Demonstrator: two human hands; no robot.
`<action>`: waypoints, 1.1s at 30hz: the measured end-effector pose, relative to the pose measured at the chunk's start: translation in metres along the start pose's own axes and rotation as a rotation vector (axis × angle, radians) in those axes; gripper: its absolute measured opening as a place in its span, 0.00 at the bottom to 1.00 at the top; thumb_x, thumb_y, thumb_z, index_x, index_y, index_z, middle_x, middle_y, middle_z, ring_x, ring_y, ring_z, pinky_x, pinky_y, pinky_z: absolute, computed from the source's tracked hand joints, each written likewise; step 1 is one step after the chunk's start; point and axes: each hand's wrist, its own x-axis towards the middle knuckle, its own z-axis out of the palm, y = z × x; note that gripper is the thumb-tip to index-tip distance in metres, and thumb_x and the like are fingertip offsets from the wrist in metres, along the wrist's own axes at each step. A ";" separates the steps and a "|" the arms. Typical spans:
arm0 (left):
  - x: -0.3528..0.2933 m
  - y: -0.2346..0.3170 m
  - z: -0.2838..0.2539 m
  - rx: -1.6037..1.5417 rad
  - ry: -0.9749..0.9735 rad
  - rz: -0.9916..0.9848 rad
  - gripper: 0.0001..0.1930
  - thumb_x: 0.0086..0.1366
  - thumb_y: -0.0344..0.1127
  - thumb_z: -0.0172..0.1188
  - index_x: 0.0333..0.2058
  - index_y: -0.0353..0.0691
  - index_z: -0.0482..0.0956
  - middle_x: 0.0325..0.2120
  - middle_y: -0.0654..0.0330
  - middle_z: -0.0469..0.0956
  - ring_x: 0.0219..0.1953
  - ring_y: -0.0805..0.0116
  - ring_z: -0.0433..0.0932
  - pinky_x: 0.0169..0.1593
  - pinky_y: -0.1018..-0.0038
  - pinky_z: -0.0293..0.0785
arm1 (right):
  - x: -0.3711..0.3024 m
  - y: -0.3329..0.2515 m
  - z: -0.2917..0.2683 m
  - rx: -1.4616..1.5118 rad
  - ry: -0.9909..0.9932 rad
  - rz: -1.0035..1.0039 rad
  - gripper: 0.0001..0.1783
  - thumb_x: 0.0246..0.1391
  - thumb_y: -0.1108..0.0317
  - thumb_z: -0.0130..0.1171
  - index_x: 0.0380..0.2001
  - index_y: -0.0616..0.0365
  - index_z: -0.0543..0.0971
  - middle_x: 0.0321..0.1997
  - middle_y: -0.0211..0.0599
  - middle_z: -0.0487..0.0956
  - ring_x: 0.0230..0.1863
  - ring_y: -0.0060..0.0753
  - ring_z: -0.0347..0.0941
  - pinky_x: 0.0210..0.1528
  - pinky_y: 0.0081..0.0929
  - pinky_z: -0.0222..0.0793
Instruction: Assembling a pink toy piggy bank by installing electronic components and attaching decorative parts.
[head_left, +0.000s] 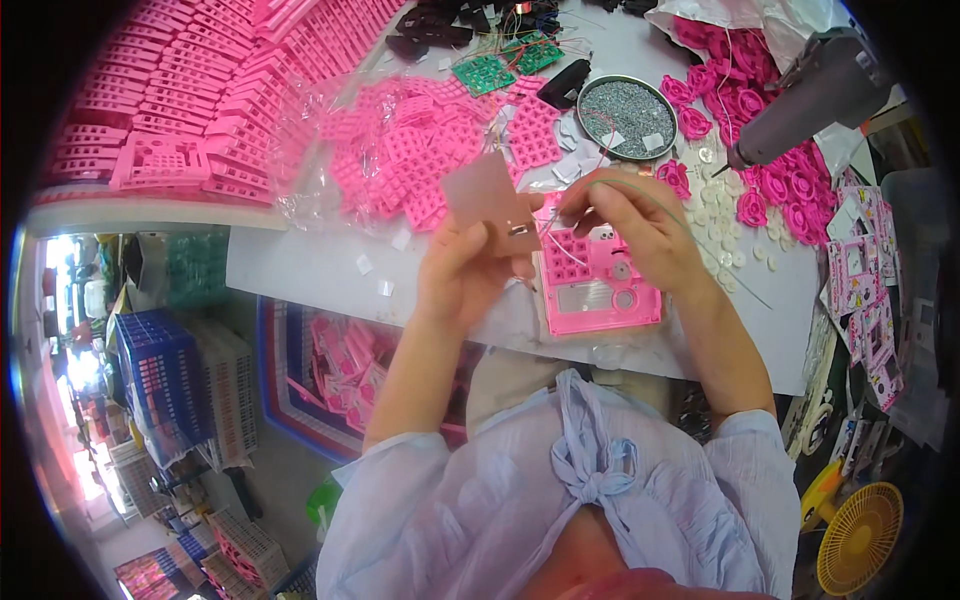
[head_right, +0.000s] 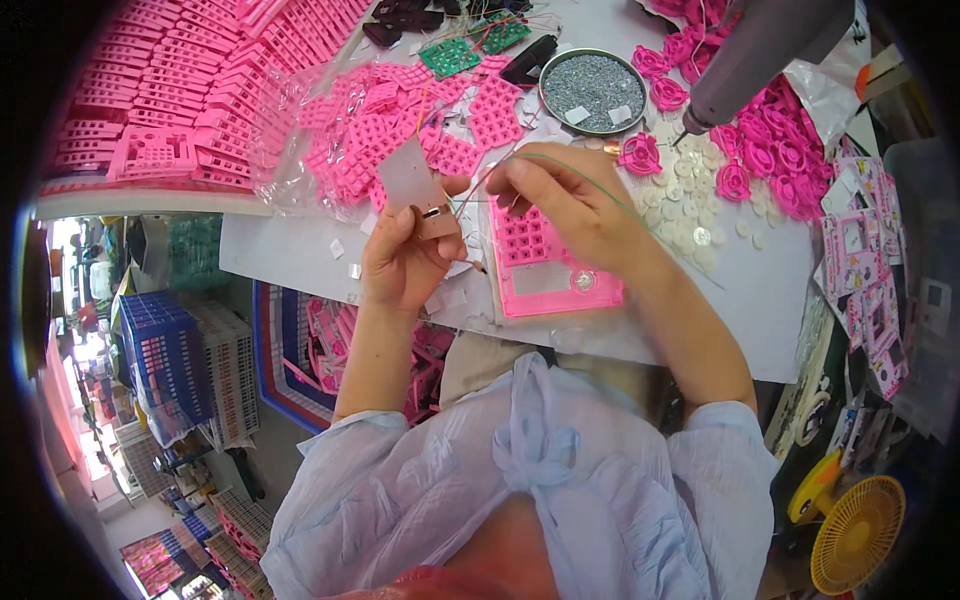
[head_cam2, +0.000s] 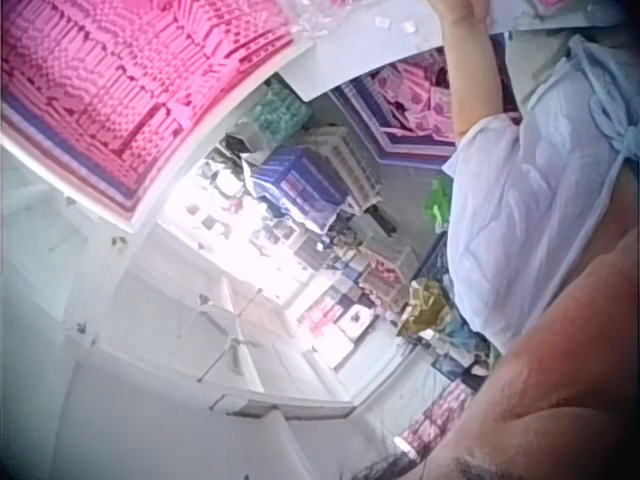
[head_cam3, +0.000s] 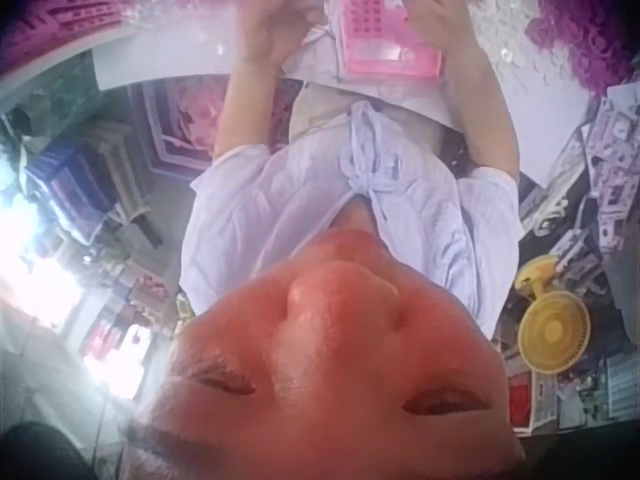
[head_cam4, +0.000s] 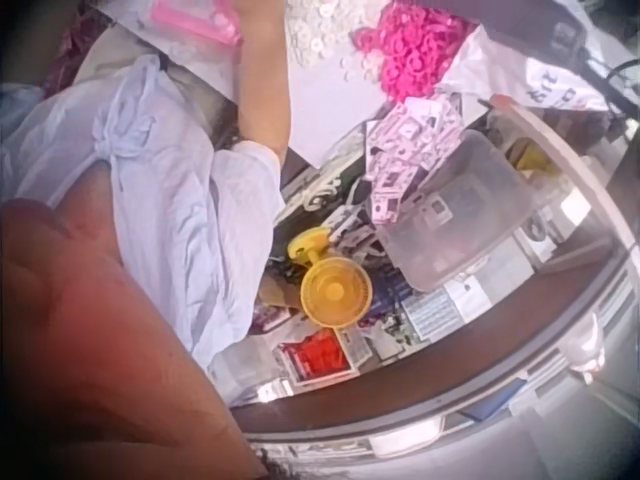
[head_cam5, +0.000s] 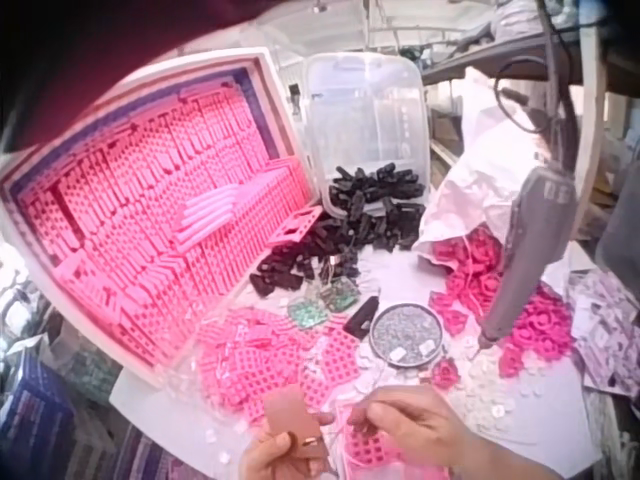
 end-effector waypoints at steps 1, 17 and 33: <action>0.002 -0.001 0.004 -0.021 -0.055 -0.004 0.25 0.73 0.42 0.53 0.59 0.27 0.67 0.44 0.45 0.79 0.33 0.66 0.79 0.33 0.70 0.79 | 0.001 0.001 0.004 0.076 -0.002 0.062 0.18 0.71 0.60 0.50 0.43 0.65 0.82 0.39 0.35 0.82 0.38 0.20 0.77 0.43 0.22 0.75; -0.006 -0.010 -0.020 -0.119 0.028 -0.012 0.17 0.74 0.39 0.54 0.55 0.38 0.68 0.46 0.57 0.72 0.30 0.76 0.66 0.23 0.83 0.64 | 0.006 -0.030 0.004 0.177 -0.232 0.415 0.14 0.59 0.67 0.63 0.46 0.62 0.81 0.22 0.26 0.76 0.20 0.15 0.66 0.22 0.20 0.61; 0.002 -0.014 0.004 -0.082 -0.119 0.006 0.28 0.71 0.47 0.54 0.61 0.33 0.65 0.49 0.36 0.76 0.31 0.54 0.82 0.20 0.72 0.76 | 0.005 0.033 0.032 -0.783 0.220 -0.352 0.11 0.55 0.65 0.65 0.40 0.53 0.81 0.24 0.35 0.80 0.24 0.39 0.78 0.28 0.35 0.72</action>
